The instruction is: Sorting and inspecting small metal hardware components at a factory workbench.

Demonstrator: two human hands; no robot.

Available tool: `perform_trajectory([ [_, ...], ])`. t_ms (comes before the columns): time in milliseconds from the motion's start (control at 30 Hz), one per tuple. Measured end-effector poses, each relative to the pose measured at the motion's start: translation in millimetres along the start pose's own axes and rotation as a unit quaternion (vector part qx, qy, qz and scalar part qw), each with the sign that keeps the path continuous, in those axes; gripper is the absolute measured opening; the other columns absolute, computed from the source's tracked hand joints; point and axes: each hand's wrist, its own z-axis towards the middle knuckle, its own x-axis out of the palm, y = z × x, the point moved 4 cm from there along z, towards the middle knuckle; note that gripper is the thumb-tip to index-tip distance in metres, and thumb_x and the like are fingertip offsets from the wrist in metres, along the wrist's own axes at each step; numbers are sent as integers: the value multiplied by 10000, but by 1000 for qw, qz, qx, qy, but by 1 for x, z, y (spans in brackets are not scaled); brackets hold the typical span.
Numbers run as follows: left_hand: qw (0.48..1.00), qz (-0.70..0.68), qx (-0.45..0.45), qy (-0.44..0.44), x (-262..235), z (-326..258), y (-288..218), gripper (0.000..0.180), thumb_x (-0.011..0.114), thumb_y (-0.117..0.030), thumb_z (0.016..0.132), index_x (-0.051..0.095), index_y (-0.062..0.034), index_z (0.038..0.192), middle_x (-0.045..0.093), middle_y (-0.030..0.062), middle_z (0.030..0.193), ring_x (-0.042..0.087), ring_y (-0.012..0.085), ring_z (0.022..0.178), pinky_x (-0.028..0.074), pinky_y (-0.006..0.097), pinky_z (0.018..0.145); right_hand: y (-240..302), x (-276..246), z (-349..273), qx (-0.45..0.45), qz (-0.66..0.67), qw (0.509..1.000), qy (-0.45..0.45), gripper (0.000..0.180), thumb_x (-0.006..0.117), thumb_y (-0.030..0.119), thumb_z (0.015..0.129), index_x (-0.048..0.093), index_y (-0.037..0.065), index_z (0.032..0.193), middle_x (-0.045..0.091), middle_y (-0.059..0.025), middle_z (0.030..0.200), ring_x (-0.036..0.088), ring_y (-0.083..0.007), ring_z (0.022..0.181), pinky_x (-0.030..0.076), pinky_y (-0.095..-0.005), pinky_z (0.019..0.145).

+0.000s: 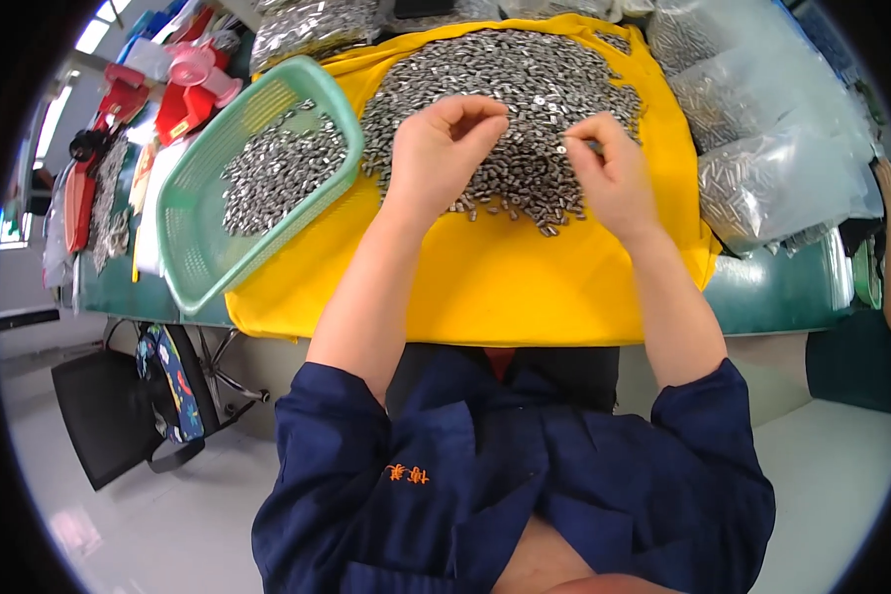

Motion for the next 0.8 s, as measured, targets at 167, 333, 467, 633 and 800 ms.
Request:
perform_trajectory([
  [167,985,-36,134,-101,-51,-17,-38,135,642,-27,751,631,-18,885,612,-8,751,546,41,678,435,162,617,-5,0,0,19,25,999,16,58,539,75,810,515,23,800,504,-18,606,423,-58,525,355,-217,482],
  [333,973,36,152,-170,-139,-35,-49,134,633,-13,755,623,-4,889,621,1,782,559,45,712,437,163,654,4,2,-2,-8,17,1000,24,59,545,74,807,517,22,806,505,-18,593,427,-60,519,359,-219,474],
  [467,936,300,37,-181,-171,-41,-42,148,614,-68,767,626,-18,905,639,40,789,588,71,710,448,198,657,5,2,-3,-7,7,1000,29,61,547,77,807,520,24,819,517,-25,601,442,-63,523,370,-222,478],
  [633,874,468,-55,-117,-180,-44,-45,197,631,-119,742,627,-52,927,639,90,835,618,143,737,461,239,678,0,4,-3,13,17,999,40,66,550,81,806,523,25,827,525,-30,607,449,-69,523,377,-223,486],
  [800,905,393,154,-59,-109,-48,-63,195,627,-99,734,630,-79,928,615,92,946,603,227,805,471,295,743,-9,1,-4,2,-12,1000,19,82,555,106,811,528,31,832,527,-22,612,441,-58,530,374,-214,491],
])
